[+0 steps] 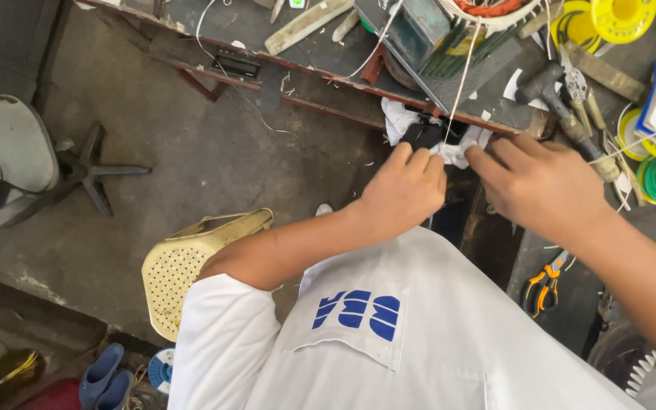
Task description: Securing copper windings on an electric motor stator by threading and tying string around them.
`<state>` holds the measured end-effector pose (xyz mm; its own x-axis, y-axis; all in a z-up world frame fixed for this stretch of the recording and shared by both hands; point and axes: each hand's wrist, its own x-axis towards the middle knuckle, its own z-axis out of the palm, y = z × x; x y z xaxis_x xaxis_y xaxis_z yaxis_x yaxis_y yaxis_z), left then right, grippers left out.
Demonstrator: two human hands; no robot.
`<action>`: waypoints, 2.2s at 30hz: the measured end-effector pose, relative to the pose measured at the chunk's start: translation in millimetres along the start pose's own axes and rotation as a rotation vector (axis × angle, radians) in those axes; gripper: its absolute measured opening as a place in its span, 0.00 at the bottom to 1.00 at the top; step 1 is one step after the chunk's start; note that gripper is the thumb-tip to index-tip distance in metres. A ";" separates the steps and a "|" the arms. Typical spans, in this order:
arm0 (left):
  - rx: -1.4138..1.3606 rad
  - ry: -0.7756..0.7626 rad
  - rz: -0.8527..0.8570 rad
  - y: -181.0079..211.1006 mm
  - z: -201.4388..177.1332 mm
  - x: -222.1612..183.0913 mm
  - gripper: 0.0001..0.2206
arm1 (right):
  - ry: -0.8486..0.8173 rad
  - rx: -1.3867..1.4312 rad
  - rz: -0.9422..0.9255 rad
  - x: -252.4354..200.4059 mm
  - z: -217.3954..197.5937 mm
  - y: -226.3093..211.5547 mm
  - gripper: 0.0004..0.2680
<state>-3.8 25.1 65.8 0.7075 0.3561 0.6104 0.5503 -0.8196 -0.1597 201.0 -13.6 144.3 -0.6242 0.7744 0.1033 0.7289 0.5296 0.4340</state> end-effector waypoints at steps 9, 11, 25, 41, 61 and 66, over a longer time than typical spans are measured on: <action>-0.072 -0.003 -0.093 7.3 12.4 -6.0 0.13 | -0.104 0.176 -0.050 10.3 3.2 2.6 0.08; -0.101 -0.009 -0.115 5.1 14.2 -6.2 0.11 | -0.132 0.140 0.004 20.5 6.6 13.4 0.07; -1.244 -0.123 -0.935 9.8 24.4 -28.7 0.04 | 0.202 0.279 0.319 1.7 80.1 -31.9 0.05; -1.510 -0.280 -1.224 9.1 28.5 -73.6 0.04 | 0.267 0.544 0.262 -12.2 70.4 -101.3 0.07; -0.452 0.228 -0.569 -110.0 144.5 18.1 0.15 | 0.308 1.569 1.334 -132.1 167.3 -127.7 0.06; -0.399 0.266 -0.726 -136.4 132.7 11.9 0.08 | 0.280 1.560 1.401 -152.3 161.4 -127.7 0.06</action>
<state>-11.6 200.7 -8.2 0.0873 0.7763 0.6243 0.5934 -0.5439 0.5933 248.4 -143.3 -71.2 0.5059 0.8339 -0.2206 0.1179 -0.3202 -0.9400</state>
